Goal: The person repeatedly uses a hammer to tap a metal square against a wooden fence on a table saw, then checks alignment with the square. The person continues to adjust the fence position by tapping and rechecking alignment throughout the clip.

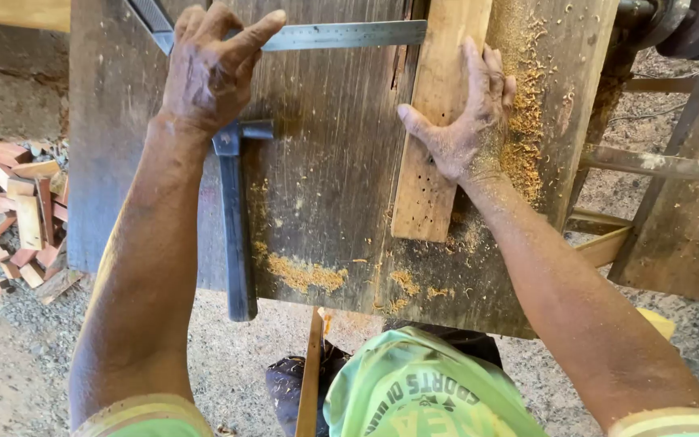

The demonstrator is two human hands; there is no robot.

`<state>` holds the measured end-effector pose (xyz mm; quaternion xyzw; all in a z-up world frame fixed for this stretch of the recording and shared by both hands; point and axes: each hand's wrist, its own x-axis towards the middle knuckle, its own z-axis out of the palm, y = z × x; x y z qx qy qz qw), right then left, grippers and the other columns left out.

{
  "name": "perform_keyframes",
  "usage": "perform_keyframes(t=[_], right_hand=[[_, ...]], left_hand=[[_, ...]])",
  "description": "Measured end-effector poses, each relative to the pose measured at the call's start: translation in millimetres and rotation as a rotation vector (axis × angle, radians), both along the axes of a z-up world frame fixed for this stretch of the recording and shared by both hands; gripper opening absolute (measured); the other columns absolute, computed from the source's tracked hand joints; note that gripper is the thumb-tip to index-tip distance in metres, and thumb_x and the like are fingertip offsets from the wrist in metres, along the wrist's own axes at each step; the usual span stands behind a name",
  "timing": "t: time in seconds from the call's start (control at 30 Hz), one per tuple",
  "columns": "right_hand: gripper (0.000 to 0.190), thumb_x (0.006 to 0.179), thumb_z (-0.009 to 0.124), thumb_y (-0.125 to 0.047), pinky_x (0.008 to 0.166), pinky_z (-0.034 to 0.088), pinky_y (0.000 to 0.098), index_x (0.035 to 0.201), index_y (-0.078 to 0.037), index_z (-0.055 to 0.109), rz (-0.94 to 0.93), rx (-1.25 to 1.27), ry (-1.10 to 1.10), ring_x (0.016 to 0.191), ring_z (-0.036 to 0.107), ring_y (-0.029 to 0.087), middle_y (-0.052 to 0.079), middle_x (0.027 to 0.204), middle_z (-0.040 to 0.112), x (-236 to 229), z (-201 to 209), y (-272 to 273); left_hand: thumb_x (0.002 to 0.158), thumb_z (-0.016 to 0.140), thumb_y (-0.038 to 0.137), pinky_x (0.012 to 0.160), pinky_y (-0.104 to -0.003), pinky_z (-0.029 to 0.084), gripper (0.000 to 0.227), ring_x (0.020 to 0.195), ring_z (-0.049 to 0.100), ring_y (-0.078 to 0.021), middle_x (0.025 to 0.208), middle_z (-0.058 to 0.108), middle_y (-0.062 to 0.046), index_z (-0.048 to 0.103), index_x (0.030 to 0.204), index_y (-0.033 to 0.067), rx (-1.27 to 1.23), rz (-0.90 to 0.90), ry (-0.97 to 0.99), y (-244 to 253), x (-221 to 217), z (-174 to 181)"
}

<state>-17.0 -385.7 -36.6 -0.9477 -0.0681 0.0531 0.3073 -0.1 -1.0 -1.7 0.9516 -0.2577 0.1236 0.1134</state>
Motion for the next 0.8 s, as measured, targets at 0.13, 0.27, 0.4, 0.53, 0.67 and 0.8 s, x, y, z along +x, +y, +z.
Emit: perform_keyframes(t=[0.13, 0.27, 0.4, 0.53, 0.67, 0.8], right_hand=[[0.117, 0.087, 0.079, -0.076, 0.131, 0.007, 0.053, 0.164, -0.005, 0.027, 0.013, -0.004, 0.017, 0.159, 0.023, 0.034, 0.021, 0.166, 0.034, -1, 8, 1], [0.114, 0.087, 0.082, -0.07, 0.132, 0.006, 0.0522, 0.164, -0.004, 0.03, 0.015, 0.023, 0.002, 0.16, 0.022, 0.035, 0.021, 0.165, 0.036, 0, 3, 0], [0.116, 0.085, 0.085, -0.068, 0.13, 0.005, 0.0525, 0.163, -0.002, 0.03, 0.015, 0.026, 0.003, 0.158, 0.022, 0.035, 0.022, 0.164, 0.036, 1, 7, 3], [0.115, 0.088, 0.084, -0.067, 0.131, 0.006, 0.0522, 0.164, -0.002, 0.028, 0.031, 0.017, -0.001, 0.16, 0.023, 0.035, 0.022, 0.166, 0.035, 0, 4, 0], [0.114, 0.091, 0.085, -0.067, 0.132, 0.008, 0.0524, 0.165, -0.001, 0.028, 0.032, 0.029, -0.002, 0.159, 0.023, 0.037, 0.025, 0.165, 0.034, -2, -4, -2], [0.112, 0.094, 0.085, -0.064, 0.133, 0.008, 0.052, 0.166, -0.002, 0.027, 0.045, 0.044, -0.037, 0.16, 0.023, 0.036, 0.025, 0.166, 0.034, -2, -6, -4]], left_hand=[[0.105, 0.073, -0.001, 0.101, -0.045, 0.047, 0.053, 0.105, 0.058, -0.0275, 0.108, 0.062, -0.006, 0.066, 0.148, 0.0291, -0.077, -0.012, -0.037, -4, 4, -4], [0.105, 0.072, -0.002, 0.101, -0.047, 0.049, 0.049, 0.114, 0.061, -0.0313, 0.113, 0.066, -0.007, 0.068, 0.144, 0.0285, -0.127, -0.003, -0.003, -3, 12, -9], [0.097, 0.07, -0.001, 0.093, -0.046, 0.053, 0.052, 0.113, 0.066, -0.033, 0.119, 0.07, -0.012, 0.067, 0.141, 0.0267, -0.069, -0.008, -0.086, -5, 18, -11], [0.098, 0.067, -0.01, 0.079, -0.045, 0.056, 0.056, 0.092, 0.07, -0.0303, 0.104, 0.072, -0.011, 0.071, 0.14, 0.0268, -0.067, 0.029, 0.059, -2, 23, -21], [0.091, 0.058, -0.014, 0.069, -0.038, 0.056, 0.056, 0.083, 0.071, -0.0262, 0.098, 0.073, -0.008, 0.071, 0.135, 0.0185, -0.026, -0.056, -0.071, 1, 22, -30], [0.092, 0.058, -0.009, 0.065, -0.041, 0.053, 0.031, 0.08, 0.068, -0.0289, 0.091, 0.071, -0.009, 0.067, 0.111, 0.0137, 0.068, 0.033, 0.078, 18, 25, -64]])
